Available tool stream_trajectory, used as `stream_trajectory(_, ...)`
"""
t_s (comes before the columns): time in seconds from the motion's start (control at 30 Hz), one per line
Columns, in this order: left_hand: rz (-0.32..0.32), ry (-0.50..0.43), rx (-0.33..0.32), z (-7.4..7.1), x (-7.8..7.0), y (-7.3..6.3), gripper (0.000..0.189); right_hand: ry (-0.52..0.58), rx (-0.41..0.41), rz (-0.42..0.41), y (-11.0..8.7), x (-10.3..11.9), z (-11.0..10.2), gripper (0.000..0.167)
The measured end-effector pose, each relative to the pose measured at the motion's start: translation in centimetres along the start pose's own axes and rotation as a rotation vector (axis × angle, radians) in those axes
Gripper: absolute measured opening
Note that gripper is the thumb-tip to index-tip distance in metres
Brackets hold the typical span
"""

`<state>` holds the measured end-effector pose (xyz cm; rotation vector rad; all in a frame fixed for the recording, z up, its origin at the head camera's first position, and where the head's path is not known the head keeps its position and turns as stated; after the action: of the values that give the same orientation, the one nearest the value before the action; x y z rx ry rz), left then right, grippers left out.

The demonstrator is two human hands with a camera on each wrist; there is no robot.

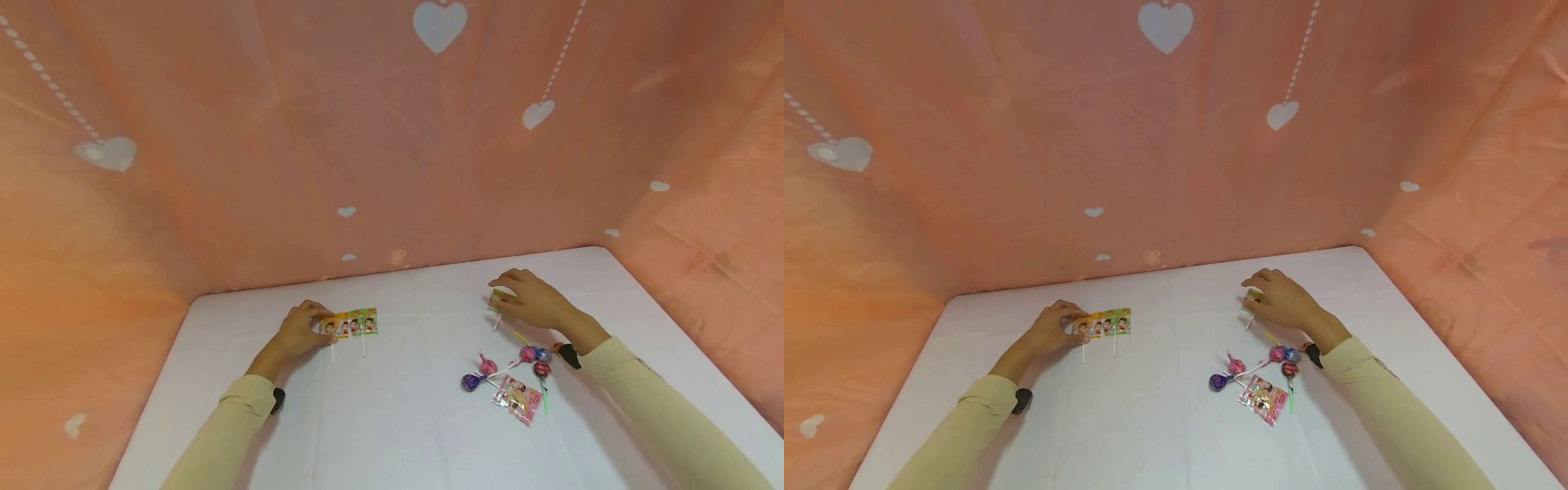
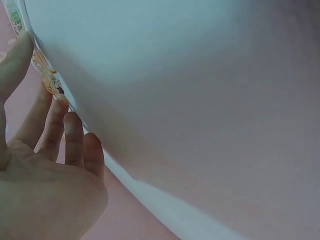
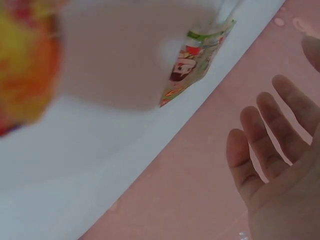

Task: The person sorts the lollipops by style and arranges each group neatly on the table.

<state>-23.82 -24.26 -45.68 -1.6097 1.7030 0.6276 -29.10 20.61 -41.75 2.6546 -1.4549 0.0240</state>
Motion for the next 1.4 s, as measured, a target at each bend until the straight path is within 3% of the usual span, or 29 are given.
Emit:
stream_trajectory(0.3,0.003,-0.017,-0.015,-0.1,0.2,-0.1,0.049,-0.028,0.069,0.024,-0.9,-1.6,1.5,0.053)
stream_trajectory(0.53,0.011,-0.017,-0.012,0.1,0.4,0.0,0.05,-0.031,0.12,0.121,-1.5,-2.5,3.2,0.067)
stream_trajectory(1.1,0.006,-0.021,-0.012,-0.1,0.2,-0.1,0.049,-0.026,0.068,0.08,-1.3,-2.6,3.0,0.061)
stream_trajectory(1.4,0.01,0.0,-0.015,-0.2,0.1,0.0,0.05,-0.009,0.084,0.11,-1.3,-2.7,3.0,0.06)
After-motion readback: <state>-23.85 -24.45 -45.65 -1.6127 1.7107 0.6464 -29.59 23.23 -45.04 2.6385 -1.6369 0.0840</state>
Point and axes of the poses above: each hand's wrist, its own y-axis towards the middle knuckle, its own z-axis out of the palm, x = y × z, the point moved 3 cm from there along y, towards the middle knuckle, and after that the axes turned 14 degrees about -y, right-handed, at the moved point
